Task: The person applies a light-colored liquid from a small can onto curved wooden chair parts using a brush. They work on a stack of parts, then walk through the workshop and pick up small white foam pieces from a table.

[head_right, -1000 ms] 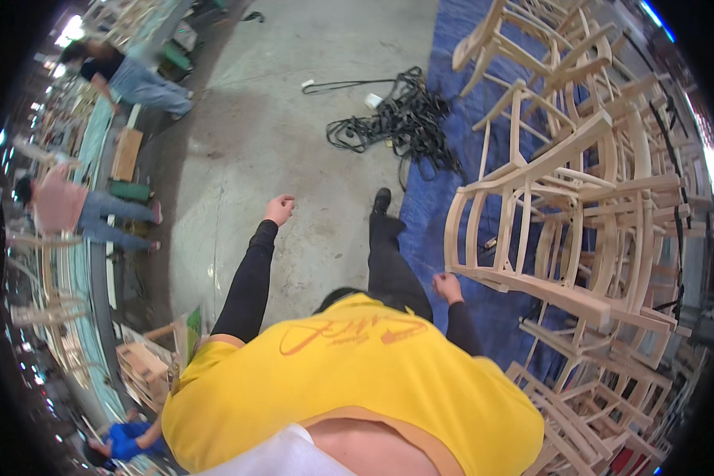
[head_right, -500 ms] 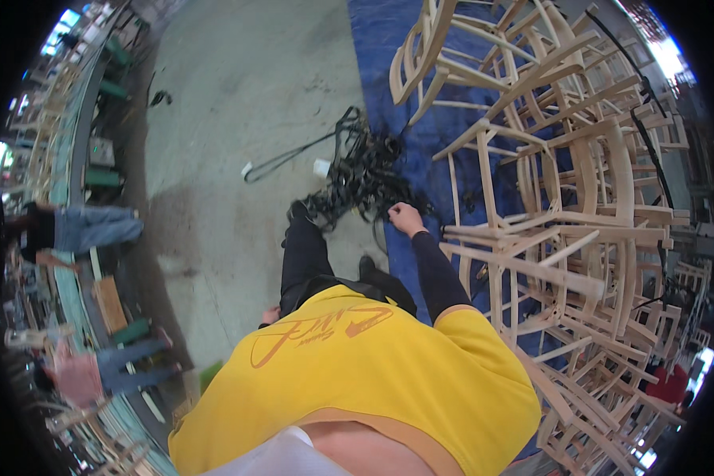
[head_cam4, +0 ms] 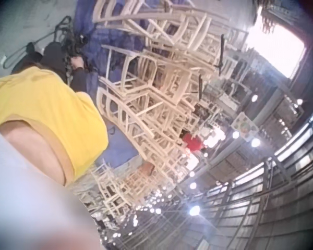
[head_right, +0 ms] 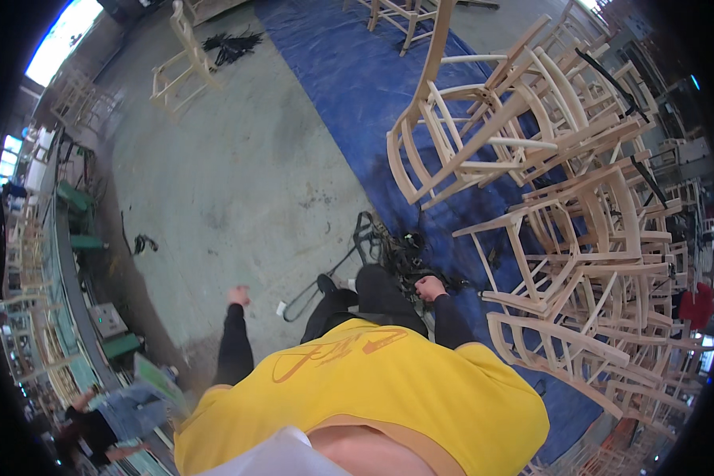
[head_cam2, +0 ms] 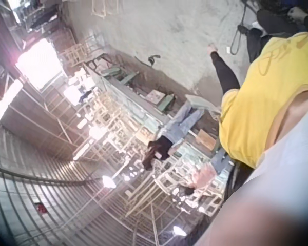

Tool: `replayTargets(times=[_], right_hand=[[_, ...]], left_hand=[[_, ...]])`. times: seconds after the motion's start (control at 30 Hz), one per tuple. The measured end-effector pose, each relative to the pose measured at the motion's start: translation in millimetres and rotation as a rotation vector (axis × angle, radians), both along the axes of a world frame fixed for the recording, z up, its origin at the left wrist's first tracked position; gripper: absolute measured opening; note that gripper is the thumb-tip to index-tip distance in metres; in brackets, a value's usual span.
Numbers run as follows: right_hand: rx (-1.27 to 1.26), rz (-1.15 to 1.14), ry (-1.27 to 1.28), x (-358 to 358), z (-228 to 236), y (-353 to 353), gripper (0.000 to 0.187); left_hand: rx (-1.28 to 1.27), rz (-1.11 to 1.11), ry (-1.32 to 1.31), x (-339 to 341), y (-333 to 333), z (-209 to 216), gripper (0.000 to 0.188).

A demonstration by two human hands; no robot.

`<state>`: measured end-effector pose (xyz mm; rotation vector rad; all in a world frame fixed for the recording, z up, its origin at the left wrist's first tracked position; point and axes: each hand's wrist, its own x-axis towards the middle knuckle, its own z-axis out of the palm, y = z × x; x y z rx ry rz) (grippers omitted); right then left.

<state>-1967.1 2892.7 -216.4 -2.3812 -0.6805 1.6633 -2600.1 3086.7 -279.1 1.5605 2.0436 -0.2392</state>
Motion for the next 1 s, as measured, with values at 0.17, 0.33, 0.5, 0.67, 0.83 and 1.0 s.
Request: replayTargets(times=[0.17, 0.33, 0.5, 0.67, 0.83, 1.0], right_hand=[[0.240, -0.186, -0.023, -24.5, 21.3, 135.5, 0.021], [0.286, -0.310, -0.140, -3.7, -21.0, 277.8, 0.018], [0.128, -0.236, 0.090, 66.1, -40.2, 437.4, 0.019], [0.441, -0.270, -0.070, 156.5, -48.9, 605.4, 0.020], [0.500, -0.331, -0.068, 237.0, -38.3, 752.6, 0.024], [0.504, -0.685, 0.030, 304.5, -16.7, 863.6, 0.023]], left_hand=[[0.375, 0.041, -0.228, 49.7, 281.6, 105.4, 0.026], [0.376, -0.100, -0.242, 135.2, 439.0, 104.6, 0.028], [-0.069, 0.000, -0.216, 187.6, 486.9, 54.5, 0.028], [-0.225, 0.152, -0.223, 269.3, 523.7, 46.2, 0.033], [-0.307, 0.113, -0.289, 340.6, 630.0, 24.3, 0.035], [-0.432, -0.103, -0.226, 414.0, 818.9, -54.6, 0.029]])
